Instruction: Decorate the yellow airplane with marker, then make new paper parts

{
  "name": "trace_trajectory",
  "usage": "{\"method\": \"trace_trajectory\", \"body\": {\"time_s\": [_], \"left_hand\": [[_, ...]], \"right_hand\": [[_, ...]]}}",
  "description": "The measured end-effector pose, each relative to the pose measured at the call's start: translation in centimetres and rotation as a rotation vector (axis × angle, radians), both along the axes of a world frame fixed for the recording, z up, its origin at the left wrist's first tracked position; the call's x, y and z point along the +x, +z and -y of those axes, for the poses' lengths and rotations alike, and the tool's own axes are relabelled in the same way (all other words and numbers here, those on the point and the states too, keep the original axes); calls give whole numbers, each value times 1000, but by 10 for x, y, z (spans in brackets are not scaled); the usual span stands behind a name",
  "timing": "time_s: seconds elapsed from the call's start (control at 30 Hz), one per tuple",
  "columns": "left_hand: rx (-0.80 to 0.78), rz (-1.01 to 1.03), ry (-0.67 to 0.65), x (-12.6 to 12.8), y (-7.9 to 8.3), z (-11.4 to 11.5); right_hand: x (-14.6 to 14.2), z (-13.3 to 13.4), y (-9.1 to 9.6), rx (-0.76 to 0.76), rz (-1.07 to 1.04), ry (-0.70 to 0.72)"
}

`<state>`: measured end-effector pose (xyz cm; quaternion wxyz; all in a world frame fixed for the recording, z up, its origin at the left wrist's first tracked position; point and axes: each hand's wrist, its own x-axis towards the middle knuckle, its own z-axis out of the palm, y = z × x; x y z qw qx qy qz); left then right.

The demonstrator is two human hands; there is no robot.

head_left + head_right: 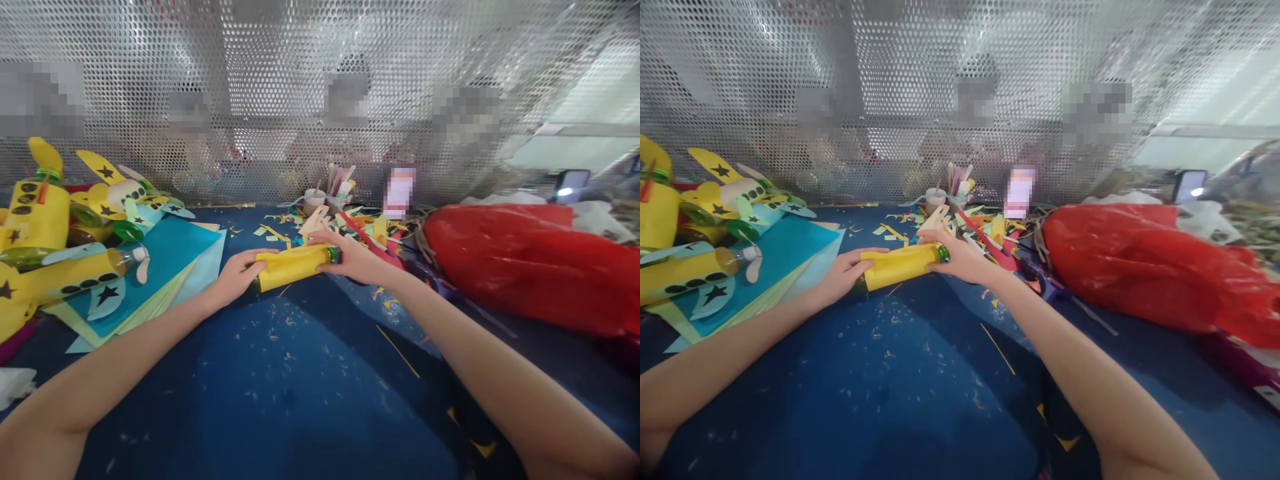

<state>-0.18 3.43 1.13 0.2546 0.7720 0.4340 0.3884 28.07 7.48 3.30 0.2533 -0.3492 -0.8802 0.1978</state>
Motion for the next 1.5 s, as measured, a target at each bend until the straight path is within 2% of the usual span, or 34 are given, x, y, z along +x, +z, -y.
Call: {"method": "trace_trajectory", "body": {"time_s": [0.33, 0.57, 0.93, 1.1, 1.5], "left_hand": [[77, -29, -53, -1, -1, -7], [104, -96, -106, -3, 7, -6], [210, -182, -206, -11, 8, -9], [263, -223, -197, -11, 6, -10], [247, -155, -187, -13, -1, -13]], "right_hand": [[-1, -7, -7, -81, -87, -12], [1, -9, -7, -58, -29, -41], [1, -11, -7, -33, -14, -31], [1, -11, -9, -28, -29, -22], [0, -9, -17, 30, -129, -1]]}}
